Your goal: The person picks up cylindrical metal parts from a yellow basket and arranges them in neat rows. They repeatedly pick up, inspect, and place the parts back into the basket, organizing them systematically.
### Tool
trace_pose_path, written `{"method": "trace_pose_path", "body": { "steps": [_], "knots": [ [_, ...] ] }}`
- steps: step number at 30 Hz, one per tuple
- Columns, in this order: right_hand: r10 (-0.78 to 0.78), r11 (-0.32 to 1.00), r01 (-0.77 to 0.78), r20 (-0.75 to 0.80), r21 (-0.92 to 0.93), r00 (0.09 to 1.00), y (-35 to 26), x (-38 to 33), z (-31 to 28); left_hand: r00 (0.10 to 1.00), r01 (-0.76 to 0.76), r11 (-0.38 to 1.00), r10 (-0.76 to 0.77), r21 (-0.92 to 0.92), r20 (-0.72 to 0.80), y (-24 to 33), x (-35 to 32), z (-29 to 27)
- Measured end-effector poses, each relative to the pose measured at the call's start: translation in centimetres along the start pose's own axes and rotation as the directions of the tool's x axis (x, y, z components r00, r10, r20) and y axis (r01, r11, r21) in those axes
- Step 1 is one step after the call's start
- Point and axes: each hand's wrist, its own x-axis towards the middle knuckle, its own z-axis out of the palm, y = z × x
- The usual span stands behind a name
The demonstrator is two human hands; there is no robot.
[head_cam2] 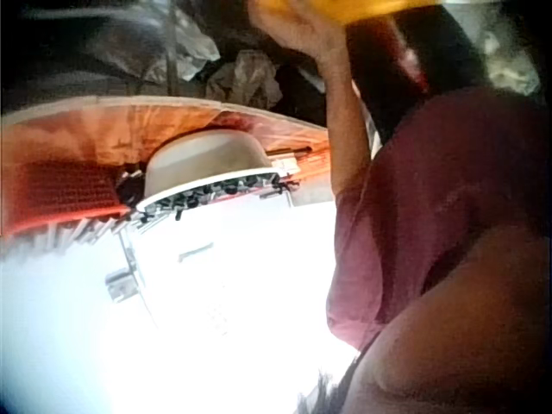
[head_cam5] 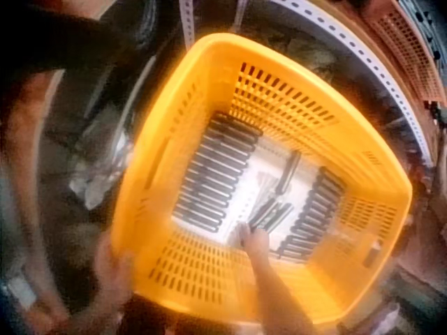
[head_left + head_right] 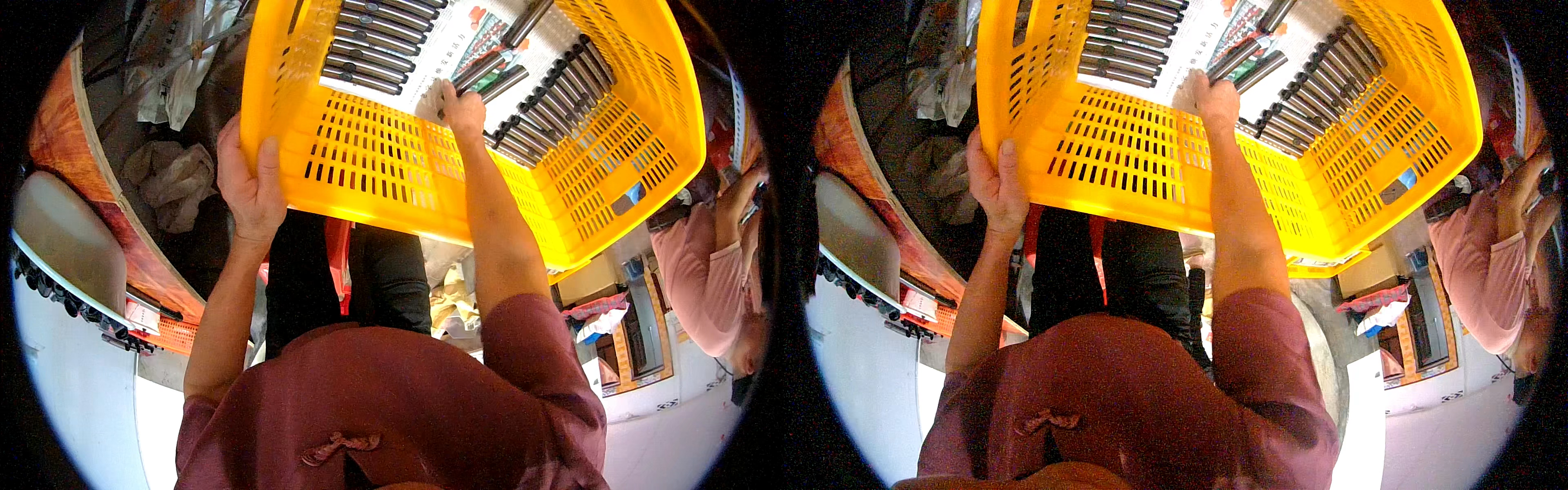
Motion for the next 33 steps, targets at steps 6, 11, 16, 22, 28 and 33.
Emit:
{"method": "trace_pose_path", "body": {
  "steps": [6, 11, 16, 22, 28, 33],
  "knots": [
    [-0.064, 0.985, 0.048, 0.095, 0.166, 0.993, -0.1, 0.8, 0.8, 1.000, -0.008, 1.000, 0.008, 0.013, 0.006, 0.7, 0.2, 0.1],
    [-0.446, 0.778, 0.564, 0.390, -0.276, 0.806, -2.3, -4.8, -4.1, 0.999, 0.030, 1.000, -0.030, -0.001, -0.018, 0.4, -0.2, -0.3],
    [-0.600, 0.347, 0.888, 0.655, -0.302, 0.458, -6.3, -5.5, -3.1, 0.999, 0.028, 1.000, -0.028, 0.002, -0.036, 0.6, -0.3, 0.2],
    [-0.450, 0.360, 0.878, 0.766, -0.315, 0.460, -11.7, -5.7, -0.3, 0.998, 0.011, 0.999, -0.013, -0.032, -0.060, 0.6, -0.1, 0.3],
    [-0.315, 0.572, 0.667, 0.622, -0.479, 0.717, -10.7, -6.5, 0.2, 0.998, -0.019, 1.000, 0.019, 0.010, -0.052, 0.3, -0.2, 0.2],
    [-0.286, 0.752, 0.504, 0.477, -0.425, 0.831, -8.0, -6.3, 0.5, 0.998, -0.028, 0.999, 0.029, 0.024, -0.051, 0.2, -0.2, 0.1]
  ]
}}
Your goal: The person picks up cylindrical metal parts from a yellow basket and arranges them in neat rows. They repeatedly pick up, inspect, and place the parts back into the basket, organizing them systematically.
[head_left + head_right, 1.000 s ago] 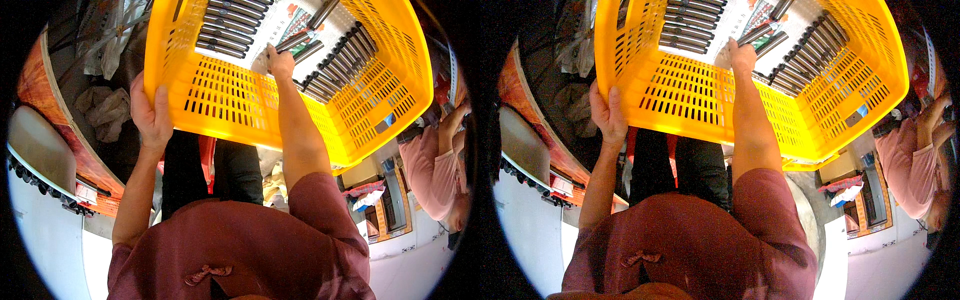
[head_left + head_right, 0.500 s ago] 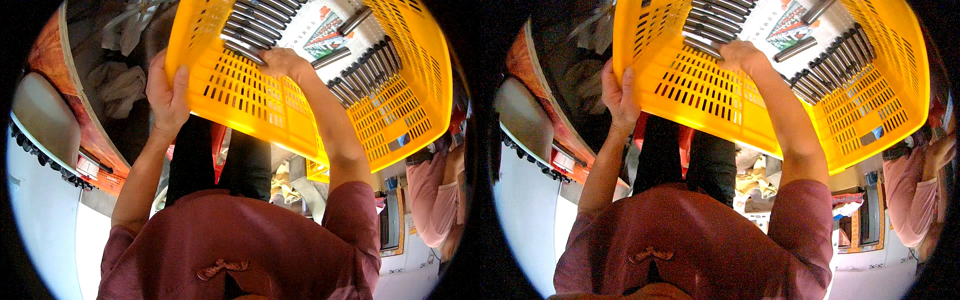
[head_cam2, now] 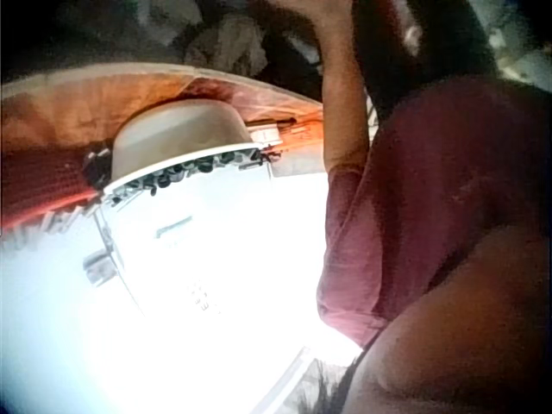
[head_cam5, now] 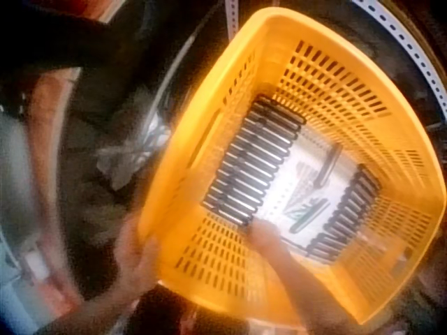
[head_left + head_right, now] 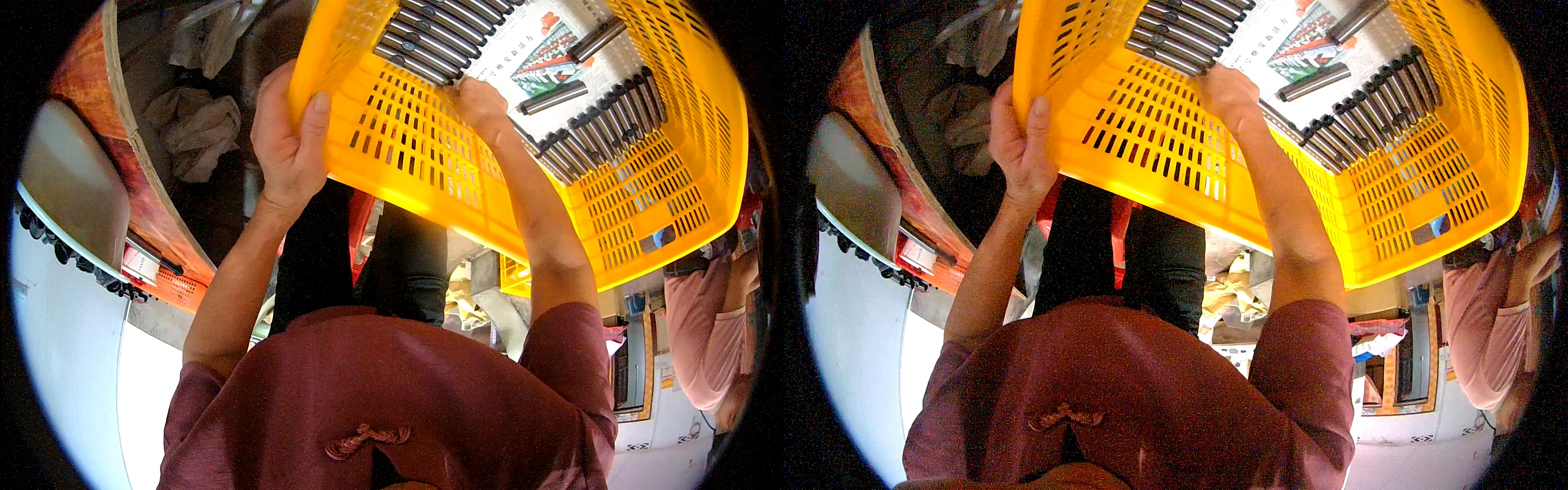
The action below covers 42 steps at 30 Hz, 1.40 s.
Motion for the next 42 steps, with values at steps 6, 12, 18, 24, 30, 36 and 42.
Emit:
{"method": "trace_pose_path", "body": {
  "steps": [6, 12, 18, 24, 30, 36, 42],
  "knots": [
    [0.164, 0.979, -0.167, 0.035, 0.117, 0.986, -0.7, 0.8, 1.0, 1.000, 0.004, 1.000, -0.004, 0.022, -0.007, 0.1, 0.2, 0.1],
    [-0.395, 0.919, 0.371, -0.334, -0.136, 0.856, -2.4, 0.5, 2.2, 0.998, 0.063, 0.997, -0.062, -0.050, 0.024, 0.0, -0.1, 0.2],
    [0.295, 0.763, 0.395, -0.820, 0.511, 0.490, 1.0, 3.2, -2.9, 0.994, 0.099, 0.993, -0.096, -0.064, 0.045, 0.0, -0.4, -0.2],
    [0.740, 0.671, -0.180, -0.634, 0.719, 0.225, 14.2, 3.4, 1.7, 0.987, 0.159, 0.967, -0.153, -0.198, 0.045, 0.8, -0.3, 0.5],
    [0.669, 0.669, 0.135, -0.671, 0.731, 0.320, 13.4, 2.7, -1.0, 0.978, 0.206, 0.974, -0.204, -0.097, 0.034, 0.4, -0.8, -0.1],
    [0.358, 0.908, 0.091, -0.870, 0.409, 0.338, 13.4, 6.8, -11.2, 0.978, 0.207, 0.968, -0.211, -0.141, -0.008, 1.6, -0.7, 0.3],
    [0.158, 0.968, 0.044, -0.733, 0.248, 0.661, 16.8, 7.0, -12.1, 0.981, 0.192, 0.979, -0.190, -0.068, 0.032, 2.1, -0.4, 0.4]
  ]
}}
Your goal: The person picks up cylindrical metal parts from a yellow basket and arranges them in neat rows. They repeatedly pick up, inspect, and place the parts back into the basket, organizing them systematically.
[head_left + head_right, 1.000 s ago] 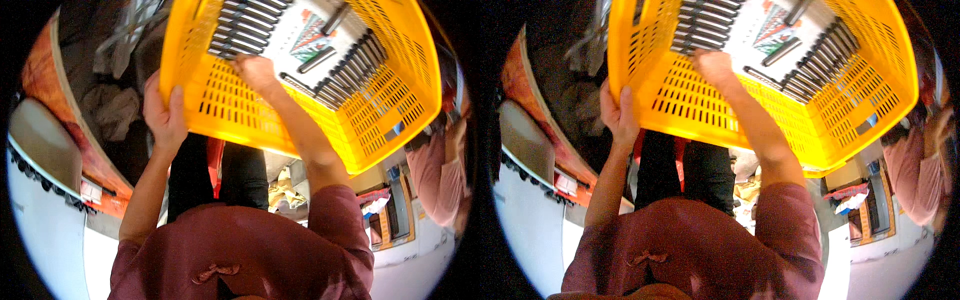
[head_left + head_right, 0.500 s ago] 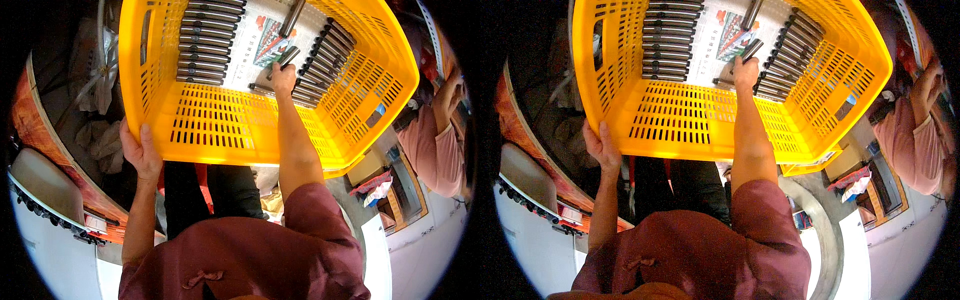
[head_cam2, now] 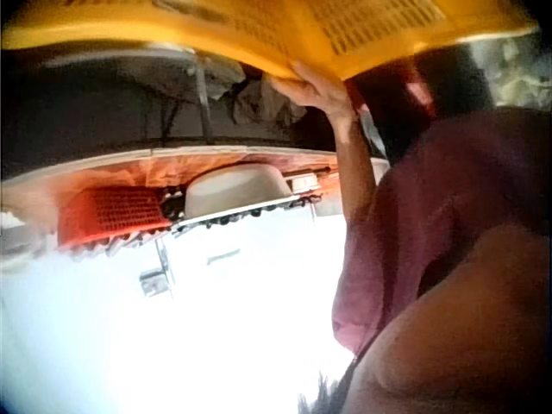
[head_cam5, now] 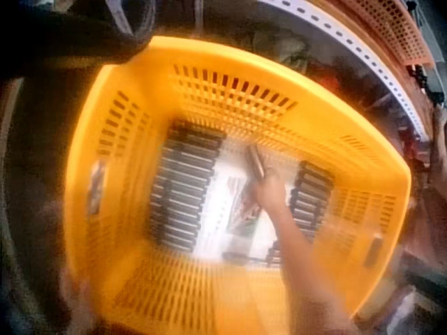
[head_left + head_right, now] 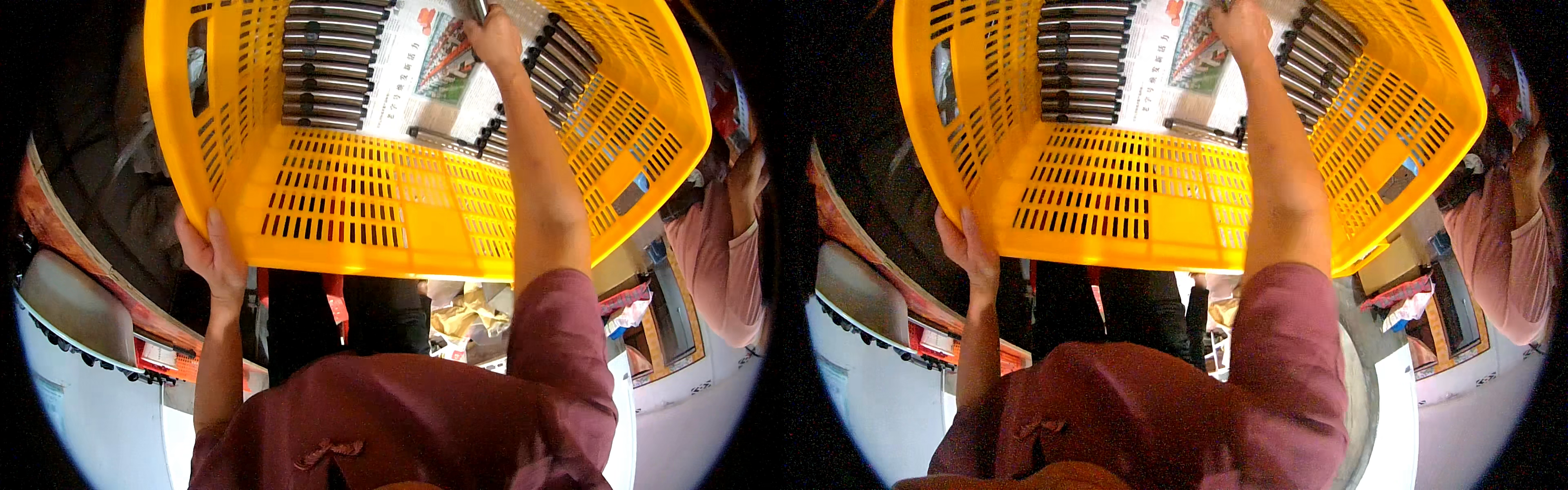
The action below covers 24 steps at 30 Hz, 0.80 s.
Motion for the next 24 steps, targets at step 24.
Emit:
{"method": "trace_pose_path", "body": {
  "steps": [24],
  "knots": [
    [-0.518, 0.788, 0.598, 0.364, -0.150, 0.774, 3.3, -18.2, 4.5, 0.857, -0.513, 0.824, 0.475, 0.242, 0.200, 4.2, -0.6, -0.6]
  ]
}}
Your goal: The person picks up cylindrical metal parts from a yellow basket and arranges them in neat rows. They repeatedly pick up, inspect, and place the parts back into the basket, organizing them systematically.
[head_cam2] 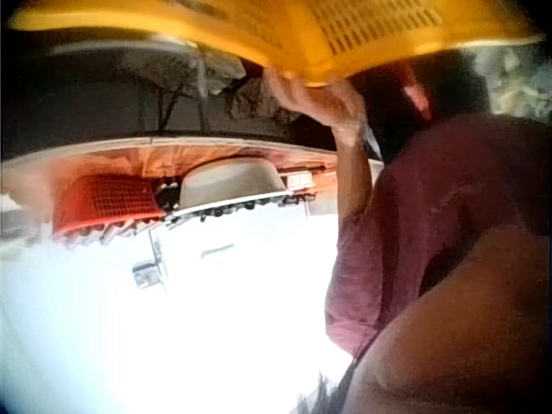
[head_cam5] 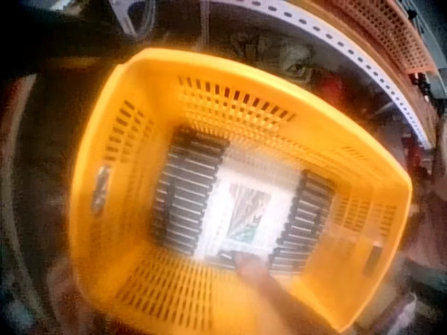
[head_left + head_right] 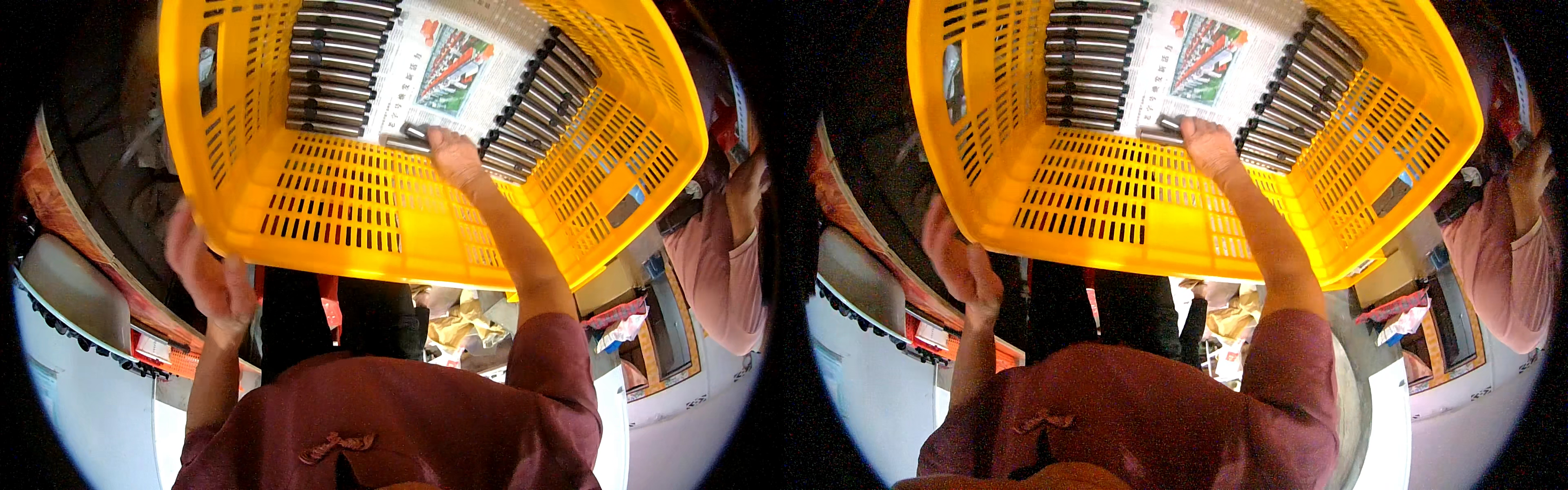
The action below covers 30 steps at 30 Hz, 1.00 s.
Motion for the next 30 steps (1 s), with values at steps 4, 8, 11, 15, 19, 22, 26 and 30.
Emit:
{"method": "trace_pose_path", "body": {
  "steps": [4, 8, 11, 15, 19, 22, 26, 30],
  "knots": [
    [0.120, 0.992, -0.124, 0.110, 0.032, 0.987, -1.0, 1.3, 0.8, 0.948, -0.048, 0.996, 0.069, -0.074, 0.312, 3.5, 1.9, 1.4],
    [0.317, 0.792, -0.417, 0.285, 0.445, 0.905, 0.0, 2.7, -3.4, 0.895, 0.341, 0.888, -0.205, -0.309, 0.397, 4.3, 4.0, 6.8],
    [0.405, 0.461, -0.492, 0.319, 0.739, 0.857, 1.2, 4.5, -5.1, 0.746, 0.666, 0.558, -0.503, -0.496, 0.436, 2.1, 5.0, 14.2],
    [0.205, -0.127, -0.462, 0.479, 0.878, 0.853, 1.6, 5.3, -7.5, 0.223, 0.972, 0.209, -0.671, -0.109, 0.707, 0.2, 8.1, 21.8],
    [0.074, -0.458, -0.416, 0.500, 0.786, 0.863, -0.5, 4.7, -9.7, 0.320, 0.870, -0.275, -0.316, -0.409, 0.893, -2.7, 7.6, 25.4],
    [0.060, -0.416, -0.458, 0.526, 0.786, 0.848, -0.7, 4.5, -9.8, 0.401, 0.837, -0.246, -0.332, -0.489, 0.854, -3.4, 7.7, 25.9],
    [0.068, -0.381, -0.432, 0.491, 0.817, 0.868, -0.3, 4.4, -9.2, 0.393, 0.841, -0.272, -0.288, -0.468, 0.873, -3.9, 7.0, 26.2],
    [0.049, -0.395, -0.429, 0.485, 0.812, 0.873, 0.7, 4.0, -7.7, 0.354, 0.853, -0.264, -0.343, -0.450, 0.870, -3.1, 6.8, 26.7]
  ]
}}
